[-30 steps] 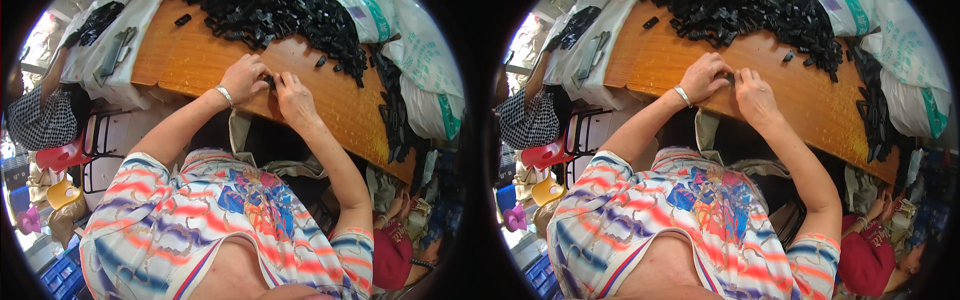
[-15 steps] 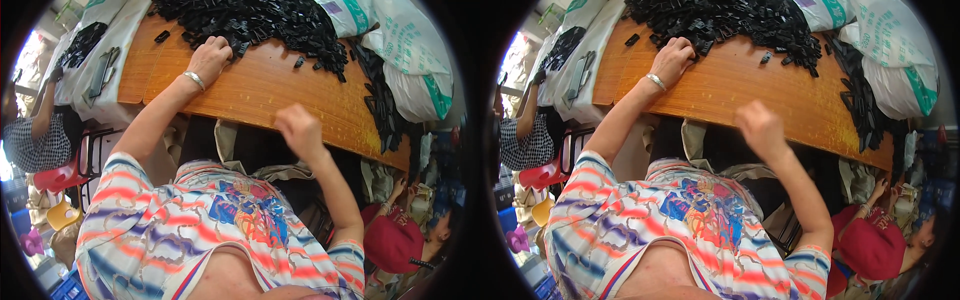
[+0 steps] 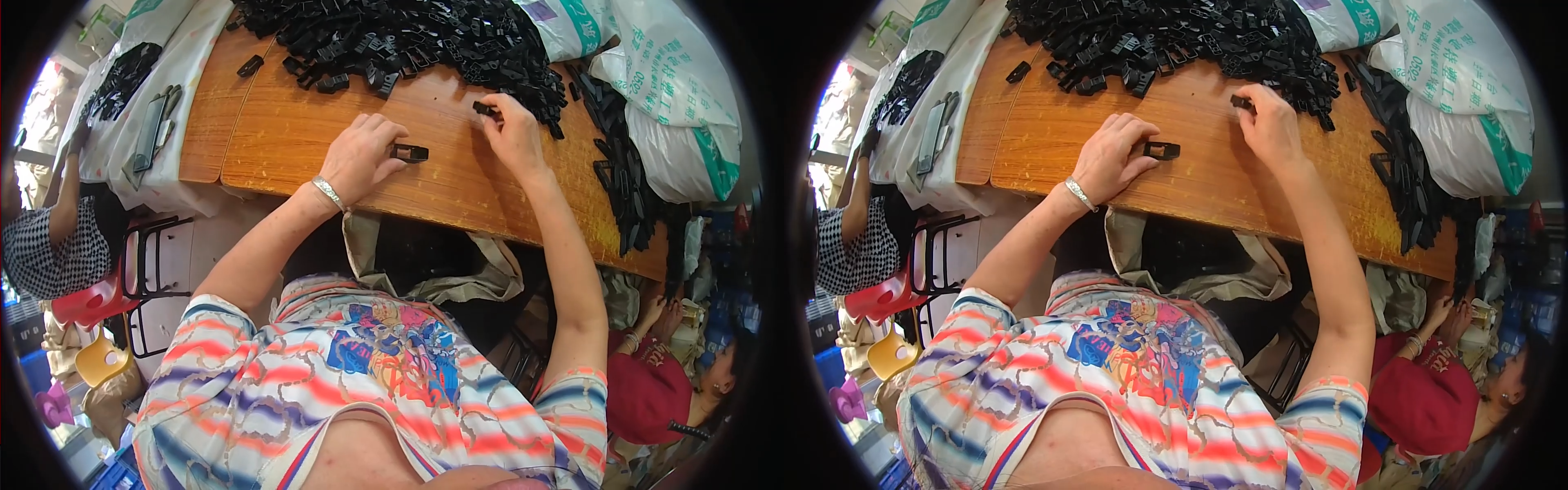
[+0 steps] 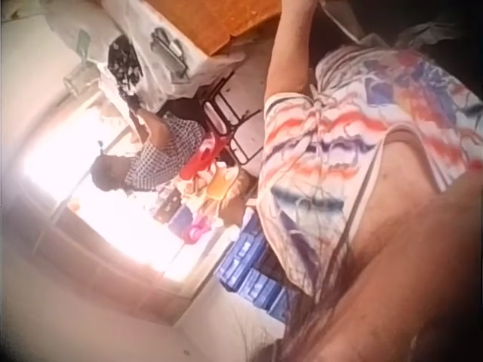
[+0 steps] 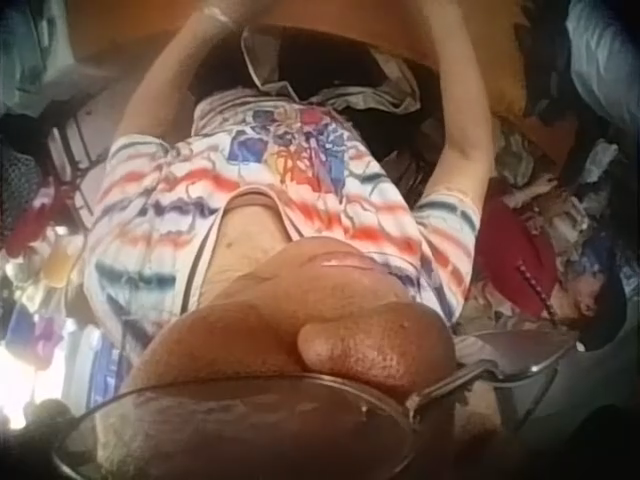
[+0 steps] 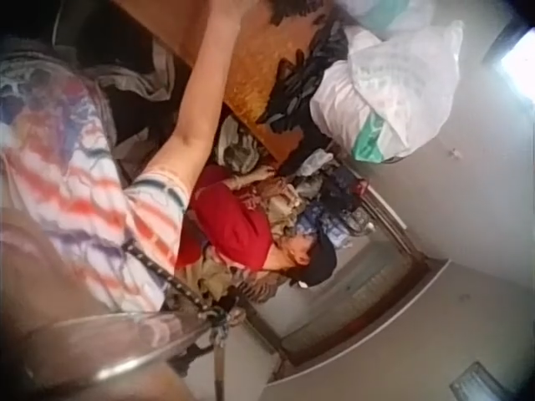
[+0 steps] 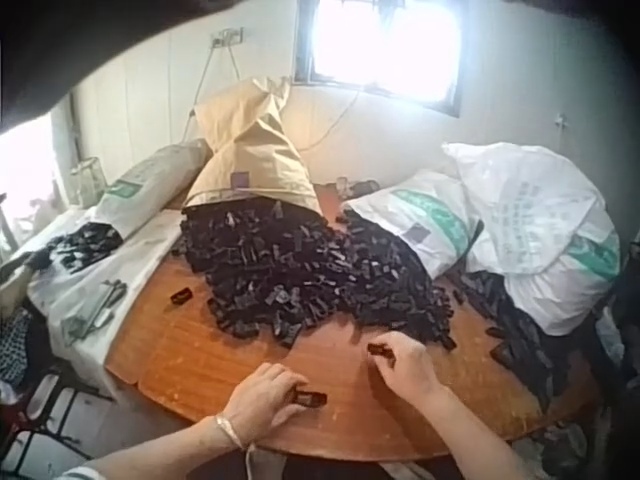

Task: Assembling black plastic clip components by hand at an assembly station.

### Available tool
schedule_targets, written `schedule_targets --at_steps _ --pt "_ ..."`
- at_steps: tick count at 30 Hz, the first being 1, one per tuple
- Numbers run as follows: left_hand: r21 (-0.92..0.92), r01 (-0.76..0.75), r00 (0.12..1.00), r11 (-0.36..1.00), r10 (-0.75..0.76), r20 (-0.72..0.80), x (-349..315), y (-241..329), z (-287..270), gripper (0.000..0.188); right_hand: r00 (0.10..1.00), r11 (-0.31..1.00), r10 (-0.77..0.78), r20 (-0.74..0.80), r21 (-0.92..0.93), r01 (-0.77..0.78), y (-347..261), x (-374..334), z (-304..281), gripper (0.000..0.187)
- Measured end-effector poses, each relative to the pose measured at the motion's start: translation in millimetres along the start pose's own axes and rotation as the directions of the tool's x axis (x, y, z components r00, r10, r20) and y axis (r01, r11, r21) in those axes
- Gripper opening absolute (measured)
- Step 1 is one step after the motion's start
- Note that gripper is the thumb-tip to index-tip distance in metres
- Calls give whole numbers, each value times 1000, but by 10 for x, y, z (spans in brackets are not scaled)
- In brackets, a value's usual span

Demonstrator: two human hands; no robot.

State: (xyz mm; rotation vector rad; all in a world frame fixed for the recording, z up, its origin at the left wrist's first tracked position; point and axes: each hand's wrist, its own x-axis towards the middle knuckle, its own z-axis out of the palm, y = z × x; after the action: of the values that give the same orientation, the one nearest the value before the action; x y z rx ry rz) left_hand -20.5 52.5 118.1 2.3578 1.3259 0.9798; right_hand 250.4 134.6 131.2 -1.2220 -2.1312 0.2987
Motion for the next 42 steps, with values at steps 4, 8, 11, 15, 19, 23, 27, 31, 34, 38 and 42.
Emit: schedule_targets --at_steps 4,8,11,15,19,23,27,31,34,38,42 --pt "40 -26 1000 999 26 -6 -35 -57 13 37 988 966 -152 -1 -213 149 -87 -364 -1 34" --pt "54 -1 1000 999 2 -24 -46 -79 15 32 999 996 34 23 -82 -32 -250 -407 -66 36" --pt "68 -10 1000 998 11 -26 -8 -86 28 29 990 976 140 -33 -164 -143 -276 -370 -11 38" --pt "43 10 1000 999 -9 -15 0 -81 77 28 970 928 241 -6 -293 -232 -270 -317 57 31" --pt "30 30 1000 999 -30 0 -5 -98 82 29 997 996 73 3 51 -73 -492 -302 136 19" --pt "36 21 1000 999 -20 -16 -11 -83 61 27 995 985 -72 76 161 59 -845 -277 278 20" --pt "43 18 1000 999 -18 -13 -3 -95 81 25 989 985 -113 100 142 98 -835 -282 332 21" --pt "29 27 1000 999 -27 -12 -2 -124 94 25 982 982 -174 78 92 167 -899 -287 319 20" --pt "42 55 998 998 -55 6 25 -118 89 25 982 982 -184 34 53 182 -937 -323 320 21" --pt "48 52 998 997 -54 30 44 -129 89 24 984 985 -173 43 11 173 -892 -302 336 25" --pt "39 50 998 998 -52 33 55 -138 85 24 981 983 -182 69 37 180 -872 -308 363 26"
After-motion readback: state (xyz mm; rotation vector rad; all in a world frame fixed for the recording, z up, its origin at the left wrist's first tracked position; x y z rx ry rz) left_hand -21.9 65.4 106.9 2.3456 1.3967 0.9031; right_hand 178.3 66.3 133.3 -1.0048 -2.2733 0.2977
